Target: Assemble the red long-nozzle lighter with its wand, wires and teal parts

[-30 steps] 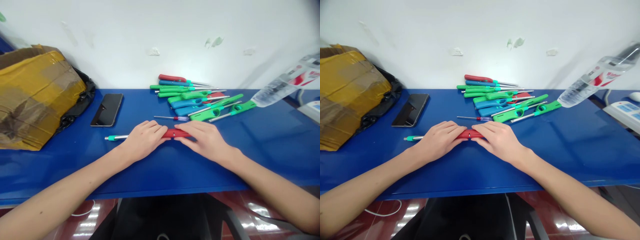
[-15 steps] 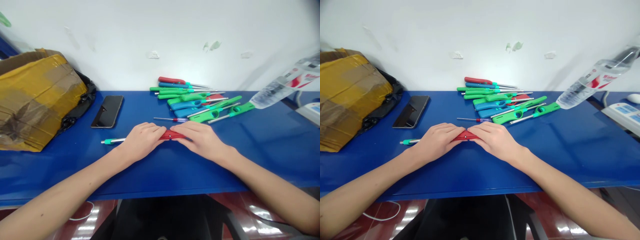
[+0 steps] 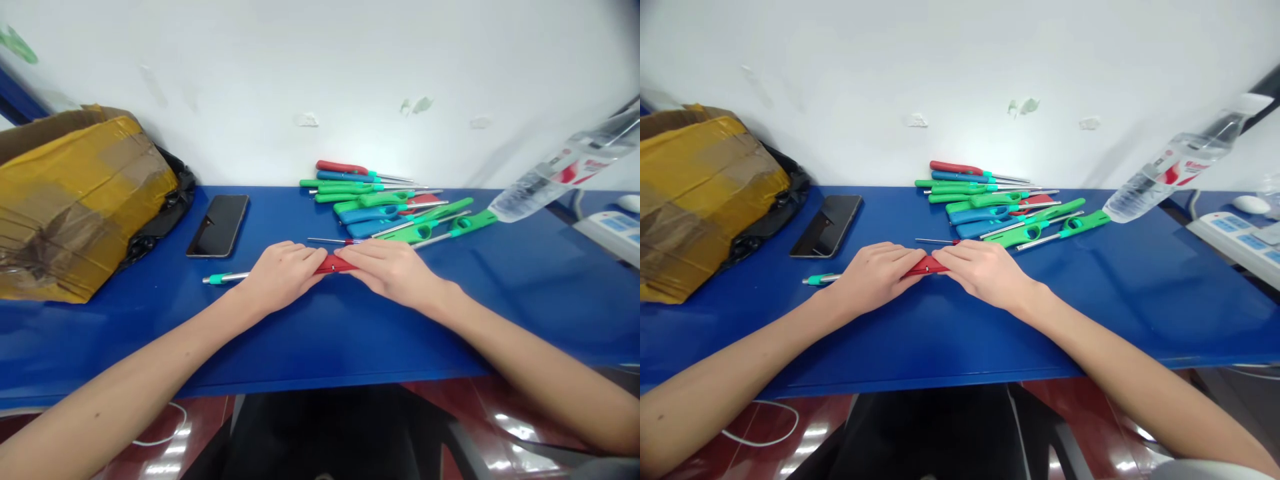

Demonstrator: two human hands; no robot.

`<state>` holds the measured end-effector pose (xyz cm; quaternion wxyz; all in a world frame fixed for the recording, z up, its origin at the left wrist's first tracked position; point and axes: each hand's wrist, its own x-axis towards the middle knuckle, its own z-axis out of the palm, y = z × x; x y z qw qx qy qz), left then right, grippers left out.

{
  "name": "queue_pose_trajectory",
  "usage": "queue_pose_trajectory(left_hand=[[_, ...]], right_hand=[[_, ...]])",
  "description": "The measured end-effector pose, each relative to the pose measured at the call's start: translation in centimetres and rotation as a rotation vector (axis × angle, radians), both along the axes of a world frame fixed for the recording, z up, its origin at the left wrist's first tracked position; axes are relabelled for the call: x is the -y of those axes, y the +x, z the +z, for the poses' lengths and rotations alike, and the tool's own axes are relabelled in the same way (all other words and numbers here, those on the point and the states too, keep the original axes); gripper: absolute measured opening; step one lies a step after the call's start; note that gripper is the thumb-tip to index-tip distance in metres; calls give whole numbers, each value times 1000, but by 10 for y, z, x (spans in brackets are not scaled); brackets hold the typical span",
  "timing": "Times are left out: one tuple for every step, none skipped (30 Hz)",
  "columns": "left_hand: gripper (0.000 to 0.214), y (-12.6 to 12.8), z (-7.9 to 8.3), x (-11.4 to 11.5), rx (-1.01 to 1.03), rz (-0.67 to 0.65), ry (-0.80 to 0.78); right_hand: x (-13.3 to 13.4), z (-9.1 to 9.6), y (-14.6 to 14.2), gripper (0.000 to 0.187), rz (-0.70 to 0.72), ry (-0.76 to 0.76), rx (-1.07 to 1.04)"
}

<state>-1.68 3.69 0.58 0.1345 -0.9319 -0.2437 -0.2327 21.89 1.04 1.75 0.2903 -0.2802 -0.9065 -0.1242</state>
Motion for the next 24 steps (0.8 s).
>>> queue_pose_trajectory(left_hand=[[27,-1,0,-1,-5,0,-1],[26,-2,1,-1,-7,3,0],[26,-3,1,-2,-8,7,3],[25,-4,2,-2,-10,8,8],[25,-5,2,-3,-15,10,14],[25,-6,2,-4,-24,11,23],[25,-6,2,-4,-38,12,32],[25,-7,2,-5,-51,12,45],[26,-7,2,-5,-59,14,64],[25,-7,2,-6,-62,19,87],[25,-8,2,-6,-61,25,112],[23,-8,2,-6,-56,32,142],[22,-8,2,-7,-48,37,177],[21,-8,2,-7,-39,41,212],[21,-7,3,-7,-30,45,243],[20,-7,3,-7,-16,49,267],[19,-6,3,-7,0,53,279],[18,-5,2,-7,17,60,276],[18,-5,2,-7,32,73,256],[17,-4,1,-6,44,92,224],[16,-3,1,-6,50,114,186],[16,-3,0,-5,55,139,141],[16,-3,0,-5,57,158,90],[18,-3,0,-4,65,166,31]], right_hand=[[-2,1,-1,20,-2,1,11],[-3,2,-2,20,-1,2,21],[-5,3,-3,21,3,4,31],[-7,4,-4,22,7,2,46],[-9,6,-5,23,8,-11,67],[-11,7,-7,23,3,-40,92],[-12,9,-8,24,-7,-87,117],[-13,11,-9,26,-21,-145,134],[-14,13,-11,30,-39,-210,134],[-14,16,-12,34,-58,-284,118],[-14,18,-14,37,-78,-352,80],[-13,21,-15,35,-104,-418,19],[-13,24,-16,31,-112,-511,-27],[-12,26,-17,30,-124,-601,-77],[-11,29,-17,28,-132,-682,-130],[-10,30,-18,26,-135,-759,-175],[-9,31,-18,25,-138,-820,-215],[-9,32,-18,24,-138,-860,-244],[-8,31,-18,23,-137,-878,-262],[-8,30,-18,21,-139,-868,-275],[-8,29,-18,19,-145,-835,-284],[-8,27,-17,18,-153,-785,-288],[-8,25,-16,16,-160,-728,-290],[-8,22,-15,16,-161,-666,-287]])
